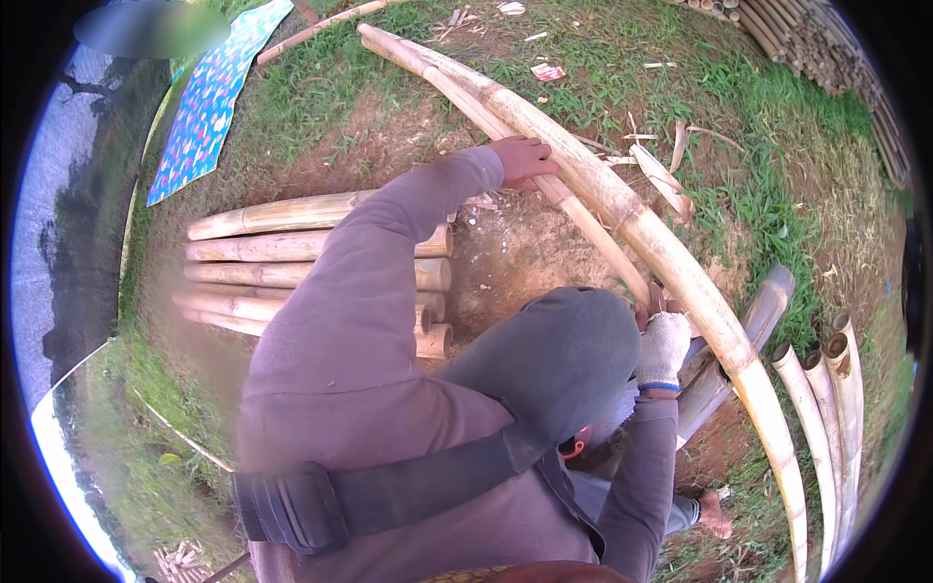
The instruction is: The person uses a hand saw to cut long bamboo poles into shorter sections. They position each pole on a support, saw through it, and then move the cut pieces aside to continue with the next pole.
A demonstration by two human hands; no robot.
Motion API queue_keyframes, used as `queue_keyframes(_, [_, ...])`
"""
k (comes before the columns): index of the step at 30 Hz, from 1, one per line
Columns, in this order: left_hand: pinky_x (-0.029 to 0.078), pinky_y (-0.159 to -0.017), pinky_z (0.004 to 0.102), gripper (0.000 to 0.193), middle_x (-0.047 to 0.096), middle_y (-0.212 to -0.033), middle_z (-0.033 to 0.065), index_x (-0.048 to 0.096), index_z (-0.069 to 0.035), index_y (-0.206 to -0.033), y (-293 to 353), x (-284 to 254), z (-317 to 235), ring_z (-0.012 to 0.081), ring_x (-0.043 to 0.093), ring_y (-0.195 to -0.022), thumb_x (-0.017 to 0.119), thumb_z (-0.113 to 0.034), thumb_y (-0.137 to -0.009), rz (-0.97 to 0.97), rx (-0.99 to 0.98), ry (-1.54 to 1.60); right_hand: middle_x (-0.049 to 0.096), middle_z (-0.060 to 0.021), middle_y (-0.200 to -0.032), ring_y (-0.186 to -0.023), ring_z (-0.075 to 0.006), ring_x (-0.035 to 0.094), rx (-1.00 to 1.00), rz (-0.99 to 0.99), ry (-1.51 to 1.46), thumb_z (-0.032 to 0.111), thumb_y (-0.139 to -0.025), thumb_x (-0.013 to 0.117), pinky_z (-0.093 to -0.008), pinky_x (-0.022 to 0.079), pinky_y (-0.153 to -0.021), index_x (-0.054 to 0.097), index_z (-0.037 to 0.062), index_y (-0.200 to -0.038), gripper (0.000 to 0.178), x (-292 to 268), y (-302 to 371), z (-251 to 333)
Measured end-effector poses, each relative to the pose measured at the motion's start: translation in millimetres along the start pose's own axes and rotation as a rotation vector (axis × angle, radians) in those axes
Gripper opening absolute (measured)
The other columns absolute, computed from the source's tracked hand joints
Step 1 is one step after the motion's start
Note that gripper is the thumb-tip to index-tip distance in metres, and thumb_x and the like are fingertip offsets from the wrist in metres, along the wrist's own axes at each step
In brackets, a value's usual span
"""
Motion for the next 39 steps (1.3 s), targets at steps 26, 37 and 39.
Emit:
queue_keyframes(26, [0.051, -0.098, 0.0549, 0.039, 0.062, -0.116, 0.0195, 0.062, -0.005, -0.122, -33.2, 10.5, 33.4, 0.0452, 0.062, -0.113, 0.073, -0.036, -0.100, -0.022, -0.031, -0.011, 0.068, -0.0144, -0.107, -0.101, -0.0328, 0.069, -0.010, -0.053, 0.214, 0.038, -0.101, 0.066, -0.0506, 0.053, -0.087, 0.072, 0.0077, -0.122, 0.038, 0.7, -46.3, -36.5])
queue_keyframes(37, [0.051, -0.100, 0.0534, 0.038, 0.065, -0.119, 0.0203, 0.061, -0.003, -0.118, -51.9, 10.5, 32.2, 0.0443, 0.061, -0.115, 0.074, -0.033, -0.100, 0.166, -0.039, -0.074, 0.072, -0.0118, -0.107, -0.105, -0.0305, 0.071, 0.064, -0.077, 0.049, 0.022, -0.090, 0.071, -0.0476, 0.054, -0.088, 0.074, 0.0109, -0.108, 0.021, 8.0, -59.5, -47.1])
queue_keyframes(39, [0.052, -0.099, 0.0536, 0.037, 0.066, -0.120, 0.0199, 0.063, -0.005, -0.120, -50.5, 1.8, 33.0, 0.0447, 0.062, -0.116, 0.076, -0.033, -0.099, 0.114, -0.054, -0.027, 0.072, -0.0115, -0.103, -0.103, -0.0309, 0.071, 0.068, -0.118, -0.023, 0.023, -0.089, 0.072, -0.0476, 0.054, -0.087, 0.075, 0.0104, -0.106, 0.021, 1.4, -60.2, -50.0])
Point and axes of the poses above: each hand's wrist, its own y-axis away from the middle knuckle, its own x-axis out of the palm, z = x × y, the point moved 10 cm from there along -y, towards the middle knuckle
